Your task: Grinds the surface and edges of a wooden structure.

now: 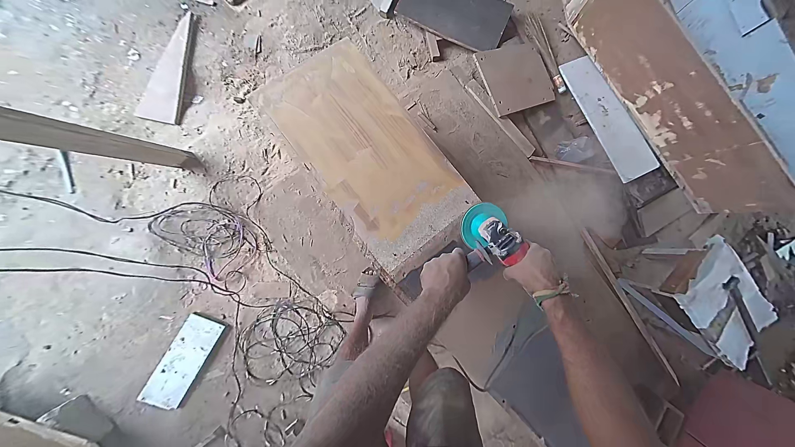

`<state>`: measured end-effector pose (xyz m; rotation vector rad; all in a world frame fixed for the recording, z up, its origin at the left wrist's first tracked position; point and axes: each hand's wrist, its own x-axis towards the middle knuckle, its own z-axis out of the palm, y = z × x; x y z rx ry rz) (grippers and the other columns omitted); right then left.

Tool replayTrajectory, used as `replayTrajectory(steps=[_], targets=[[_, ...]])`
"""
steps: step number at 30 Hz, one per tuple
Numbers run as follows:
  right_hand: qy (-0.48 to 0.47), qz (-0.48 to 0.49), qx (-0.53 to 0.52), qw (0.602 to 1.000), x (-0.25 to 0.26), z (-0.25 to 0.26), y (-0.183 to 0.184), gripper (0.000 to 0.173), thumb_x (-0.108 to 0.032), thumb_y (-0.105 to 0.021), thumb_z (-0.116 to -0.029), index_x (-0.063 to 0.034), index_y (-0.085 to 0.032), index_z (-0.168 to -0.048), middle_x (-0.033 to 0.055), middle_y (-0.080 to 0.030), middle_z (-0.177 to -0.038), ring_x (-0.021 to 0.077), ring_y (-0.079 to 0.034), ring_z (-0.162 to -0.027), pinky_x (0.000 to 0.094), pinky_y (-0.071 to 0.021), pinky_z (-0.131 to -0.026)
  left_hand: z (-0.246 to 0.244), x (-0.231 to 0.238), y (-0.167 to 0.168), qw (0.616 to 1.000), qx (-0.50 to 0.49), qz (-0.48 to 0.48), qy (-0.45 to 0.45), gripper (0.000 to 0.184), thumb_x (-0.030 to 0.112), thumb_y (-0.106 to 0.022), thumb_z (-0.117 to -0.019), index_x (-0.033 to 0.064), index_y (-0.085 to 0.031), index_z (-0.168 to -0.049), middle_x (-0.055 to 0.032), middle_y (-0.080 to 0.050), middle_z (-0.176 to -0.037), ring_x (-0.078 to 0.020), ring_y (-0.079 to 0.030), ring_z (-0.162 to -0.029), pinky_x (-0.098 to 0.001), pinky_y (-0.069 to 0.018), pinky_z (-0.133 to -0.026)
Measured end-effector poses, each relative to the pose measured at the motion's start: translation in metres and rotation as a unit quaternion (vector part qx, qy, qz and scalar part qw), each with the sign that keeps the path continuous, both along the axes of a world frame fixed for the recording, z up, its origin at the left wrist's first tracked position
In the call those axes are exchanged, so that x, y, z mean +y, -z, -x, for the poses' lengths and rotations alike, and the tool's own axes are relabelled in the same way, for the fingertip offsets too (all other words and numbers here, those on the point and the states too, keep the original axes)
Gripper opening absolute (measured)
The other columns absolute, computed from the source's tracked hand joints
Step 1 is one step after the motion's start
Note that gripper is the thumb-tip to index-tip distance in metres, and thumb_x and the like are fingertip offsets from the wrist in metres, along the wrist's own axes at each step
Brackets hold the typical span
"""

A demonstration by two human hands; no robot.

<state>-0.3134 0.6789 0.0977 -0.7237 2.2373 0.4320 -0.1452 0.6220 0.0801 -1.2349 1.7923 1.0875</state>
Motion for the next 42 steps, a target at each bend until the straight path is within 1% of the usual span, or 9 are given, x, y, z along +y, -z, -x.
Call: replayTrajectory(steps=[5,7,9,11,17,28,32,37,42], targets=[[0.003,-0.012,0.019,1.0,-0.003,0.004,-0.003,0.069,-0.025,-0.091,-0.0614,-0.0017,-0.066,-0.121,0.0189,-0.072,-0.114,0.0347,-0.071,-0.108,0.0567,-0.0576,-0.091,0.004,0.003,-0.002,1.0,0.022,0.011,-0.02,0.037,0.02,-0.069,-0.0838,0.0132,-0.063,-0.119,-0.0135,-0.073,-0.112,-0.0357,-0.072,-0.104,-0.0589,-0.0586,-0.077],[-0.027,-0.003,-0.005,1.0,0.002,-0.012,0.0,0.068,-0.026,-0.09,-0.0619,-0.0034,-0.067,-0.121,0.0185,-0.072,-0.113,0.0352,-0.071,-0.108,0.0583,-0.0576,-0.091,-0.018,0.015,-0.004,0.999,0.012,0.011,-0.041,0.034,0.021,-0.067,-0.0866,0.0139,-0.063,-0.12,-0.013,-0.073,-0.11,-0.0355,-0.073,-0.103,-0.059,-0.0587,-0.078],[-0.089,-0.002,-0.038,0.995,0.006,-0.042,0.002,0.071,-0.031,-0.088,-0.0661,-0.0076,-0.066,-0.129,0.0175,-0.073,-0.117,0.0351,-0.07,-0.112,0.0588,-0.0571,-0.094,-0.054,0.034,-0.002,0.997,-0.015,0.017,-0.067,0.032,0.025,-0.064,-0.0903,0.0142,-0.062,-0.12,-0.0127,-0.074,-0.107,-0.035,-0.073,-0.1,-0.058,-0.0586,-0.078],[-0.147,-0.008,-0.07,0.987,0.012,-0.076,0.009,0.072,-0.034,-0.084,-0.0673,-0.0107,-0.064,-0.132,0.0155,-0.073,-0.117,0.0339,-0.071,-0.11,0.0584,-0.0584,-0.09,-0.093,0.058,0.003,0.994,-0.052,0.02,-0.089,0.034,0.032,-0.062,-0.0941,0.0149,-0.061,-0.124,-0.0126,-0.074,-0.106,-0.035,-0.074,-0.099,-0.0571,-0.0591,-0.079],[-0.207,-0.049,-0.15,0.966,0.029,-0.142,0.008,0.073,-0.031,-0.082,-0.0719,-0.0053,-0.058,-0.136,0.0183,-0.067,-0.126,0.0337,-0.068,-0.115,0.0531,-0.0581,-0.092,-0.16,0.111,0.017,0.983,-0.108,0.02,-0.147,0.034,0.04,-0.062,-0.0958,0.0169,-0.064,-0.122,-0.012,-0.076,-0.103,-0.0339,-0.075,-0.096,-0.0545,-0.0602,-0.078],[-0.134,-0.039,-0.064,0.988,-0.004,-0.066,0.0,0.067,-0.031,-0.084,-0.0677,-0.0102,-0.064,-0.129,0.0133,-0.074,-0.112,0.0304,-0.072,-0.107,0.0539,-0.0591,-0.089,-0.08,0.039,0.0,0.995,-0.057,-0.028,-0.081,0.032,0.029,-0.063,-0.0908,0.0155,-0.062,-0.12,-0.0113,-0.074,-0.107,-0.0327,-0.074,-0.1,-0.0552,-0.0595,-0.078],[-0.068,-0.02,-0.057,0.996,-0.013,-0.045,0.002,0.075,-0.025,-0.088,-0.0641,-0.0075,-0.064,-0.133,0.0167,-0.072,-0.119,0.0326,-0.07,-0.113,0.0559,-0.0576,-0.094,-0.056,0.01,-0.004,0.998,-0.035,-0.025,-0.053,0.033,0.025,-0.065,-0.0891,0.0139,-0.062,-0.12,-0.0126,-0.074,-0.108,-0.0343,-0.073,-0.102,-0.0569,-0.0587,-0.078],[-0.016,-0.012,-0.001,1.0,-0.025,-0.018,-0.001,0.069,-0.025,-0.091,-0.0607,-0.0045,-0.067,-0.122,0.0173,-0.073,-0.112,0.0333,-0.072,-0.106,0.0568,-0.0581,-0.089,-0.022,-0.016,-0.006,0.999,0.008,-0.012,-0.041,0.032,0.023,-0.066,-0.0885,0.0133,-0.064,-0.119,-0.0138,-0.074,-0.111,-0.0362,-0.072,-0.103,-0.0599,-0.058,-0.079],[0.022,-0.042,0.043,0.998,-0.032,0.003,-0.005,0.086,-0.03,-0.093,-0.0633,0.0016,-0.057,-0.135,0.0223,-0.068,-0.125,0.0358,-0.067,-0.118,0.0562,-0.0548,-0.098,0.009,-0.031,-0.009,0.998,0.037,0.007,-0.044,0.029,0.02,-0.066,-0.089,0.0117,-0.068,-0.117,-0.0152,-0.073,-0.114,-0.0373,-0.071,-0.106,-0.0614,-0.0574,-0.079]])
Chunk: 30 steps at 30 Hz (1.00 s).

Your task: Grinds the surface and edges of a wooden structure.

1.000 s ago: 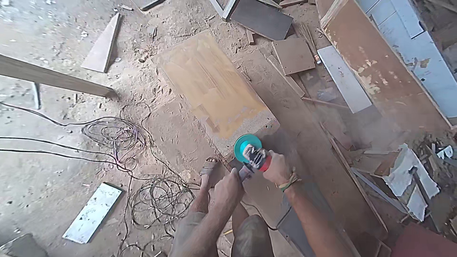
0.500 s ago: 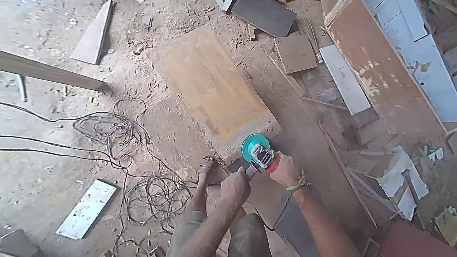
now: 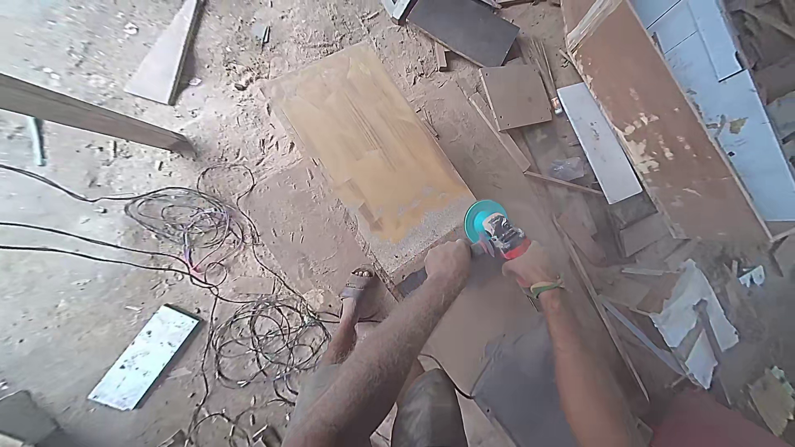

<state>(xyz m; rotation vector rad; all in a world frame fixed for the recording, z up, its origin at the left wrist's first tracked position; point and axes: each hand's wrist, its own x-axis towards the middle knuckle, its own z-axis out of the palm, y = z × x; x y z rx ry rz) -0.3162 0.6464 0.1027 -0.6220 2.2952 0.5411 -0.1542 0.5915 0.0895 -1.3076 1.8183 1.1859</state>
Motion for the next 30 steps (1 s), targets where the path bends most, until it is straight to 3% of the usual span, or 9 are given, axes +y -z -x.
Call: replayTrajectory(steps=[4,6,10,13,18,22,30], targets=[[-0.011,0.001,0.007,1.0,0.027,-0.014,0.006,0.083,-0.032,-0.094,-0.0633,0.0019,-0.061,-0.131,0.0224,-0.069,-0.122,0.0361,-0.068,-0.116,0.0563,-0.0554,-0.097,-0.014,0.026,-0.001,1.0,-0.014,-0.01,-0.002,0.034,0.021,-0.07,-0.0855,0.013,-0.066,-0.118,-0.0142,-0.073,-0.112,-0.0368,-0.072,-0.105,-0.0593,-0.0582,-0.077],[-0.035,0.019,-0.023,0.999,0.05,-0.035,0.015,0.079,-0.032,-0.095,-0.0616,0.0002,-0.064,-0.127,0.0216,-0.071,-0.117,0.0368,-0.07,-0.111,0.0585,-0.0562,-0.095,-0.043,0.049,-0.001,0.999,-0.029,-0.031,-0.022,0.034,0.016,-0.068,-0.0847,0.0131,-0.064,-0.119,-0.0143,-0.073,-0.108,-0.0373,-0.072,-0.102,-0.0582,-0.0582,-0.074],[-0.124,0.064,-0.08,0.987,0.052,-0.094,0.021,0.077,-0.032,-0.092,-0.0638,-0.0081,-0.065,-0.132,0.0189,-0.074,-0.115,0.0367,-0.072,-0.109,0.0603,-0.0569,-0.092,-0.11,0.067,-0.001,0.995,-0.067,-0.039,-0.07,0.03,0.015,-0.063,-0.0912,0.0118,-0.06,-0.121,-0.0153,-0.073,-0.106,-0.0381,-0.072,-0.099,-0.0582,-0.0578,-0.074],[-0.155,0.069,-0.098,0.981,0.048,-0.119,0.016,0.074,-0.029,-0.09,-0.0649,-0.0071,-0.065,-0.131,0.0187,-0.074,-0.112,0.0361,-0.072,-0.107,0.0591,-0.0577,-0.09,-0.138,0.075,0.0,0.992,-0.073,-0.049,-0.086,0.031,0.017,-0.062,-0.0905,0.012,-0.059,-0.121,-0.0149,-0.073,-0.105,-0.0373,-0.073,-0.099,-0.0578,-0.058,-0.075],[-0.201,0.06,-0.103,0.972,0.053,-0.135,0.018,0.07,-0.028,-0.089,-0.0629,-0.0078,-0.066,-0.126,0.016,-0.074,-0.109,0.0332,-0.073,-0.102,0.0574,-0.0594,-0.087,-0.158,0.1,0.01,0.988,-0.072,-0.063,-0.118,0.031,0.021,-0.062,-0.0911,0.0142,-0.06,-0.121,-0.0124,-0.074,-0.104,-0.0349,-0.073,-0.097,-0.0564,-0.0586,-0.076],[-0.25,0.052,-0.109,0.961,0.065,-0.15,0.022,0.064,-0.033,-0.086,-0.067,-0.008,-0.067,-0.123,0.0145,-0.074,-0.109,0.0313,-0.074,-0.1,0.0552,-0.0603,-0.084,-0.172,0.124,0.016,0.981,-0.088,-0.089,-0.147,0.033,0.021,-0.06,-0.0922,0.0149,-0.06,-0.125,-0.0135,-0.074,-0.105,-0.0364,-0.073,-0.099,-0.0574,-0.0585,-0.076],[-0.224,0.041,-0.1,0.969,0.054,-0.14,0.011,0.068,-0.027,-0.087,-0.0667,-0.0067,-0.066,-0.127,0.0168,-0.075,-0.109,0.0339,-0.073,-0.103,0.0573,-0.0589,-0.087,-0.161,0.109,0.014,0.984,-0.064,-0.087,-0.14,0.03,0.021,-0.06,-0.0919,0.0149,-0.061,-0.121,-0.0131,-0.074,-0.103,-0.036,-0.073,-0.097,-0.0578,-0.0578,-0.074]])
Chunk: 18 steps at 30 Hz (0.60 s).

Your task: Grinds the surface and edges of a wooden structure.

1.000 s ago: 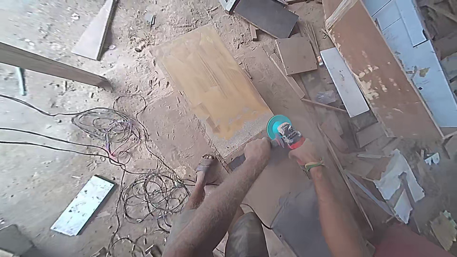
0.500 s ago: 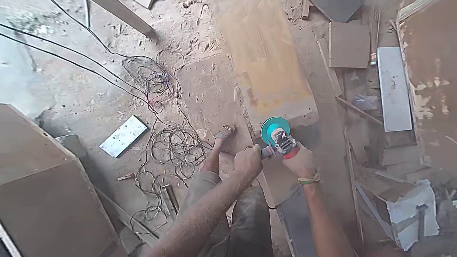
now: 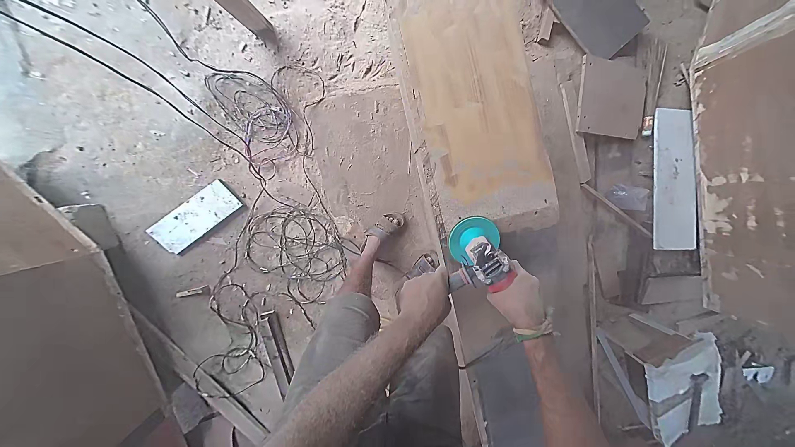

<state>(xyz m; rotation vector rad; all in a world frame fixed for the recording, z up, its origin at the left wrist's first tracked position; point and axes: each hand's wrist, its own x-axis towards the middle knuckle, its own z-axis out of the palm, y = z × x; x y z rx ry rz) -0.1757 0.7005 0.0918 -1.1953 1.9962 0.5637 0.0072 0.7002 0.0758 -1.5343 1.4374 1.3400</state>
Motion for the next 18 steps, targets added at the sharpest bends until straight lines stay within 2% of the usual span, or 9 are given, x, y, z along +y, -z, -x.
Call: replayTrajectory(steps=[6,8,12,15,18], targets=[[0.106,0.007,0.064,0.992,-0.003,0.046,0.002,0.077,-0.026,-0.093,-0.0595,-0.0081,-0.067,-0.129,0.0185,-0.074,-0.111,0.0361,-0.072,-0.105,0.0608,-0.0578,-0.089,0.042,-0.035,-0.003,0.995,0.084,0.03,0.039,0.027,0.015,-0.065,-0.0899,0.0108,-0.062,-0.117,-0.0147,-0.072,-0.105,-0.0373,-0.072,-0.099,-0.0588,-0.0577,-0.074],[0.114,0.007,0.065,0.991,-0.004,0.049,0.002,0.077,-0.027,-0.094,-0.06,-0.0072,-0.067,-0.129,0.0188,-0.074,-0.111,0.0364,-0.072,-0.105,0.0606,-0.0581,-0.089,0.045,-0.038,-0.003,0.994,0.087,0.039,0.051,0.027,0.015,-0.065,-0.0892,0.0107,-0.062,-0.116,-0.0146,-0.072,-0.104,-0.0369,-0.072,-0.098,-0.0582,-0.0577,-0.073],[0.057,-0.015,0.016,0.998,0.002,0.013,0.0,0.075,-0.027,-0.091,-0.065,-0.0086,-0.065,-0.132,0.0177,-0.074,-0.113,0.0355,-0.072,-0.107,0.0588,-0.0582,-0.092,0.012,-0.009,-0.003,0.999,0.032,0.027,0.023,0.029,0.018,-0.062,-0.0911,0.0123,-0.06,-0.12,-0.0143,-0.073,-0.103,-0.037,-0.073,-0.097,-0.0581,-0.0579,-0.074],[-0.005,0.004,-0.017,1.0,0.017,-0.016,0.014,0.068,-0.033,-0.086,-0.067,-0.008,-0.066,-0.127,0.0147,-0.074,-0.109,0.0321,-0.073,-0.102,0.0551,-0.06,-0.087,-0.017,0.015,0.002,0.999,-0.03,0.026,0.011,0.028,0.021,-0.06,-0.0928,0.0145,-0.061,-0.12,-0.0127,-0.074,-0.101,-0.0356,-0.074,-0.096,-0.0563,-0.058,-0.074],[-0.031,-0.006,-0.028,0.999,0.014,-0.025,0.011,0.067,-0.036,-0.084,-0.0696,-0.008,-0.065,-0.127,0.0141,-0.074,-0.112,0.0306,-0.073,-0.104,0.0527,-0.0601,-0.087,-0.027,0.02,0.001,0.999,-0.043,0.016,0.01,0.028,0.026,-0.06,-0.0942,0.0141,-0.061,-0.12,-0.0127,-0.074,-0.104,-0.035,-0.074,-0.098,-0.0555,-0.0585,-0.076]])
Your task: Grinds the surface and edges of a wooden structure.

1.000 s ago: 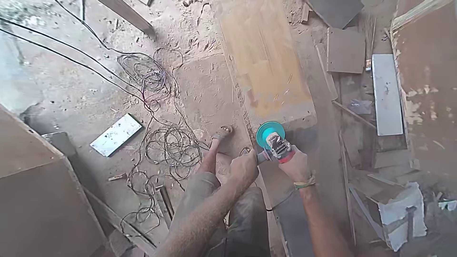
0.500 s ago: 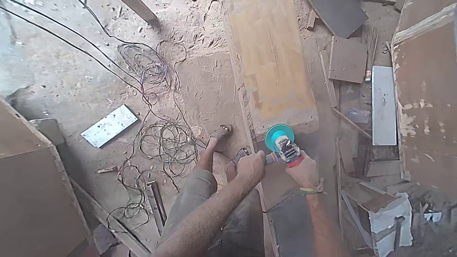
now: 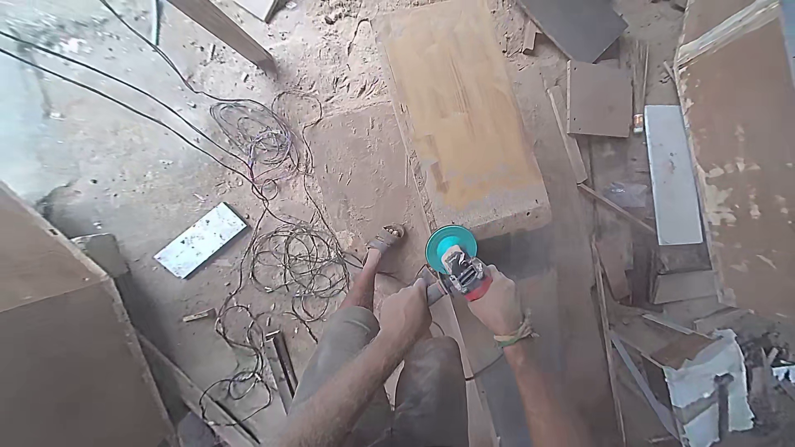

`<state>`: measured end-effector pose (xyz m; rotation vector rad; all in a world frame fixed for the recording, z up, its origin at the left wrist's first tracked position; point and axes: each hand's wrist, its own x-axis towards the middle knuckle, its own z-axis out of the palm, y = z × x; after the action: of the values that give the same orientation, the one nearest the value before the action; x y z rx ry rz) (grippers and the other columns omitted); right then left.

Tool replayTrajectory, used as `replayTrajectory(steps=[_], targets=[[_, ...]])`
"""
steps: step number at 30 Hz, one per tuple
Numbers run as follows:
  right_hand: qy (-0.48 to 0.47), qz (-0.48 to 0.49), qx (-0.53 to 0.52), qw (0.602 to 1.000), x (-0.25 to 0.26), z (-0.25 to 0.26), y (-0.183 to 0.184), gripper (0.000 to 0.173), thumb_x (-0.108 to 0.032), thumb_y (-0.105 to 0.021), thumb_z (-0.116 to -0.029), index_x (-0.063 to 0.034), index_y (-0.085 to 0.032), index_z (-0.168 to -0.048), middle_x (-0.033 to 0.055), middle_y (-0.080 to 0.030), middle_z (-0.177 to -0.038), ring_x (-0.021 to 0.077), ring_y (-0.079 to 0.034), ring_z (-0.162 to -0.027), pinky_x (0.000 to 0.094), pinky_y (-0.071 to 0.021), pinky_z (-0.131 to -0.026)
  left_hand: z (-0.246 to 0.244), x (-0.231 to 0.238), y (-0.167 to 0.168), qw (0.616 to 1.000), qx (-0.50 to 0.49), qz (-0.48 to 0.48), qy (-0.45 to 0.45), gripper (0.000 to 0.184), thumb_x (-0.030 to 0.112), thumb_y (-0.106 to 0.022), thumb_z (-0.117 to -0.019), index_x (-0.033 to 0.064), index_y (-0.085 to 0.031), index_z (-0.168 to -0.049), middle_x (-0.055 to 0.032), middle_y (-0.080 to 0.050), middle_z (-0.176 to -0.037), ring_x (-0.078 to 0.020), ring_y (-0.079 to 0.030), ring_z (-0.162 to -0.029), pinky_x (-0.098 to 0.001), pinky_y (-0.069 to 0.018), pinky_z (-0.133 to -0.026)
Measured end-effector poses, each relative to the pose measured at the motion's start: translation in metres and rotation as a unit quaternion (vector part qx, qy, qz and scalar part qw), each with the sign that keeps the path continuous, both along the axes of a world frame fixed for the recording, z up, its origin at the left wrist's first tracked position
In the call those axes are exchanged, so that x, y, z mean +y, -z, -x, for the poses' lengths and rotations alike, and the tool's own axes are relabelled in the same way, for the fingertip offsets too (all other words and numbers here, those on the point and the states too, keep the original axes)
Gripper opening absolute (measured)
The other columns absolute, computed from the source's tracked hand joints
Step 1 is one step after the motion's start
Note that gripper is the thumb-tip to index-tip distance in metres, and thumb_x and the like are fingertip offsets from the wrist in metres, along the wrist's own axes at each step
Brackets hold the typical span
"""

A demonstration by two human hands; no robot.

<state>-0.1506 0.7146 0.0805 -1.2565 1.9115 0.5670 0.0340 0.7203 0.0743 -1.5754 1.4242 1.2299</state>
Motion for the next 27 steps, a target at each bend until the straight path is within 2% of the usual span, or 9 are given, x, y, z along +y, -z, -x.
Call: replayTrajectory(steps=[4,9,14,21,27], targets=[[-0.025,-0.06,-0.002,0.998,-0.018,0.0,-0.01,0.072,-0.034,-0.081,-0.0713,-0.0078,-0.06,-0.135,0.0148,-0.07,-0.122,0.0312,-0.07,-0.112,0.0526,-0.0591,-0.091,0.004,0.006,0.005,1.0,-0.008,0.009,-0.022,0.034,0.032,-0.062,-0.0929,0.0158,-0.063,-0.123,-0.0129,-0.075,-0.106,-0.0346,-0.074,-0.099,-0.0563,-0.0591,-0.078],[-0.064,-0.086,-0.009,0.994,-0.05,-0.002,-0.02,0.069,-0.033,-0.081,-0.0732,-0.0063,-0.06,-0.133,0.0167,-0.069,-0.124,0.0327,-0.069,-0.114,0.0527,-0.0589,-0.091,0.009,-0.004,0.006,0.998,-0.027,0.012,-0.063,0.033,0.036,-0.063,-0.0948,0.0167,-0.064,-0.121,-0.0117,-0.075,-0.105,-0.0325,-0.074,-0.1,-0.0563,-0.0588,-0.08],[-0.002,-0.078,0.011,0.997,-0.05,0.033,-0.019,0.069,-0.032,-0.082,-0.0714,-0.0079,-0.061,-0.132,0.0156,-0.071,-0.12,0.0325,-0.07,-0.112,0.0536,-0.0591,-0.091,0.039,-0.029,-0.001,1.0,-0.008,0.008,-0.005,0.031,0.033,-0.062,-0.0924,0.0179,-0.064,-0.12,-0.0107,-0.075,-0.106,-0.0322,-0.074,-0.099,-0.0561,-0.059,-0.079],[0.013,-0.069,0.014,0.997,-0.049,0.068,-0.015,0.072,-0.032,-0.084,-0.0706,-0.0091,-0.061,-0.135,0.0159,-0.071,-0.12,0.0328,-0.07,-0.112,0.0545,-0.0586,-0.092,0.073,-0.035,-0.004,1.0,0.009,-0.012,-0.004,0.034,0.029,-0.062,-0.0919,0.0158,-0.062,-0.123,-0.0114,-0.075,-0.108,-0.0326,-0.074,-0.101,-0.0559,-0.0593,-0.08],[0.088,-0.04,0.036,0.995,-0.05,0.102,-0.018,0.073,-0.028,-0.087,-0.0663,-0.0099,-0.063,-0.133,0.0166,-0.072,-0.117,0.0344,-0.071,-0.111,0.0574,-0.0581,-0.091,0.107,-0.061,-0.007,0.998,0.035,0.018,0.054,0.03,0.027,-0.064,-0.0898,0.0135,-0.063,-0.116,-0.0122,-0.074,-0.107,-0.0337,-0.073,-0.1,-0.0572,-0.0588,-0.077]])
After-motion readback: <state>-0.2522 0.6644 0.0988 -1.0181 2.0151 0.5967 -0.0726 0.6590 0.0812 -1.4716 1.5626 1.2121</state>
